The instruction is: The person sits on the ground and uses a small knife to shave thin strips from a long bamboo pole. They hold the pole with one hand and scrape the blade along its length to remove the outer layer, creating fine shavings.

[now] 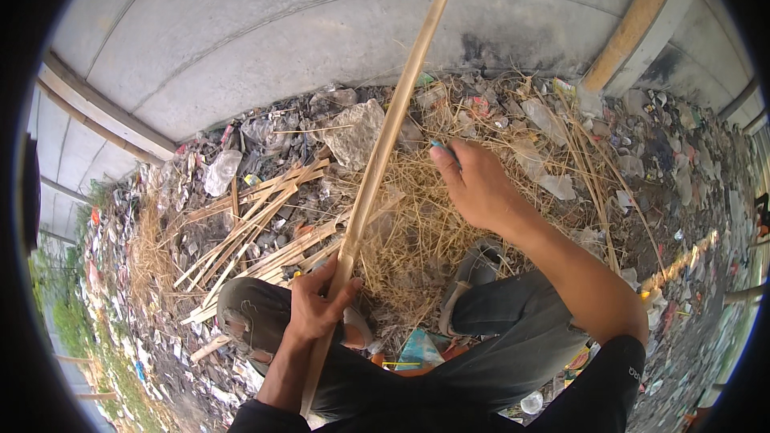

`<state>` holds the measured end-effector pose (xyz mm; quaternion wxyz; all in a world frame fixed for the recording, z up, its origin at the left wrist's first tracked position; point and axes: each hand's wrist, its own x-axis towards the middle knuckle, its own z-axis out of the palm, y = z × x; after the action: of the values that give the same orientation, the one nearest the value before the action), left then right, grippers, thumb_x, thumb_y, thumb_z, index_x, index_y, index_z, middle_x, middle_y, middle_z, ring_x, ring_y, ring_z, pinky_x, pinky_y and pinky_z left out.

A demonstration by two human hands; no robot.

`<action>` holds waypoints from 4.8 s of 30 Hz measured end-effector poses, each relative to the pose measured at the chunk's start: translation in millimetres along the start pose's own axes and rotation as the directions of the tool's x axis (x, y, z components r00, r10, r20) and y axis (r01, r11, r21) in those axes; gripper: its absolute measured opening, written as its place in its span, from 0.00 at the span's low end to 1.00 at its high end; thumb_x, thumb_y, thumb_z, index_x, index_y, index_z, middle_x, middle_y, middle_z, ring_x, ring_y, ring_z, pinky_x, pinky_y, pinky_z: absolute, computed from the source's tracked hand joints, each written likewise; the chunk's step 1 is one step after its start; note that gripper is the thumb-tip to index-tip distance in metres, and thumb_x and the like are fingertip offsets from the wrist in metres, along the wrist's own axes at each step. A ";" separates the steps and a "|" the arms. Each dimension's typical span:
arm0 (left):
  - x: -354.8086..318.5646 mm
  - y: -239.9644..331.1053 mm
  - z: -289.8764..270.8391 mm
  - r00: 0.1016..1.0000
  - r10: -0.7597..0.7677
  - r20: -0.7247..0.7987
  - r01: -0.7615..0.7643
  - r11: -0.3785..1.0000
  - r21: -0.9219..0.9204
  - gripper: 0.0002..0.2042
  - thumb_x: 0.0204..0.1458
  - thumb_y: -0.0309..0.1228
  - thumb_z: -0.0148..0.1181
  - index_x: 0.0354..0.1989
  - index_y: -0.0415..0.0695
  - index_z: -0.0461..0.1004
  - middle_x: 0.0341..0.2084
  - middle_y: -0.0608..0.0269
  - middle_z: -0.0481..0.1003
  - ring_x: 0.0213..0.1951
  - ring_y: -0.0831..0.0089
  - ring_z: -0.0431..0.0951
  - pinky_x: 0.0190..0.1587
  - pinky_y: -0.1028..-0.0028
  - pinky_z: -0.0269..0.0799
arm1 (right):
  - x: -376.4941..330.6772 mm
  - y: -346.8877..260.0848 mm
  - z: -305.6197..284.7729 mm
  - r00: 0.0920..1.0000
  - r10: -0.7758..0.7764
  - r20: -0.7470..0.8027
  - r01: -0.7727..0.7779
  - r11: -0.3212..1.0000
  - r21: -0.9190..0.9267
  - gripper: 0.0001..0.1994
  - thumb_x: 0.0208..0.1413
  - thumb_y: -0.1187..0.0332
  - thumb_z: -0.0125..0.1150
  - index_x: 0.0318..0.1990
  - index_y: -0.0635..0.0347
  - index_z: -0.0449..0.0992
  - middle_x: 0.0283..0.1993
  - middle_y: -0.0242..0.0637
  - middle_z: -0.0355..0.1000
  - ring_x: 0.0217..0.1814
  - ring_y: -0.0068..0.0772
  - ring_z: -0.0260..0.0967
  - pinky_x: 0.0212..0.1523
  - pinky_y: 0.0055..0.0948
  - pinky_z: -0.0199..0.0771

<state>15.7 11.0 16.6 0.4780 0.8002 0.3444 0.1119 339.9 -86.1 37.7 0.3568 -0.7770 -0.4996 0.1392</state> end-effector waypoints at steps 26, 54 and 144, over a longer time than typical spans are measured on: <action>-33.1 -15.8 -5.6 0.990 0.034 0.135 -0.025 0.997 -0.066 0.28 0.57 0.31 0.70 0.63 0.29 0.73 0.26 0.55 0.83 0.28 0.78 0.81 0.32 0.73 0.77 | 51.3 19.7 -9.9 0.973 0.037 -0.226 -0.104 0.951 -0.291 0.30 0.76 0.42 0.39 0.32 0.59 0.73 0.17 0.39 0.67 0.17 0.43 0.67 0.22 0.46 0.71; -2.7 -5.7 10.0 0.978 0.056 0.203 0.045 0.887 -0.460 0.32 0.72 0.31 0.52 0.79 0.35 0.46 0.29 0.68 0.73 0.23 0.82 0.71 0.28 0.80 0.69 | -30.2 -68.0 37.6 0.944 -0.092 0.317 0.042 0.986 0.162 0.28 0.71 0.45 0.51 0.34 0.65 0.77 0.23 0.54 0.74 0.29 0.59 0.78 0.33 0.53 0.74; -45.8 -22.5 -9.9 0.885 0.113 0.451 0.294 0.616 -0.731 0.23 0.67 0.34 0.60 0.66 0.36 0.64 0.14 0.69 0.64 0.10 0.80 0.62 0.15 0.78 0.56 | -3.9 -45.5 1.4 0.980 0.082 0.183 -0.184 0.731 0.657 0.21 0.66 0.48 0.67 0.45 0.60 0.78 0.20 0.21 0.61 0.18 0.14 0.56 0.18 0.25 0.54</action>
<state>-33.1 -5.4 9.7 0.8493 0.4950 0.1803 0.0351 306.6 -77.8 67.7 0.5650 -0.6185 -0.3829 0.3893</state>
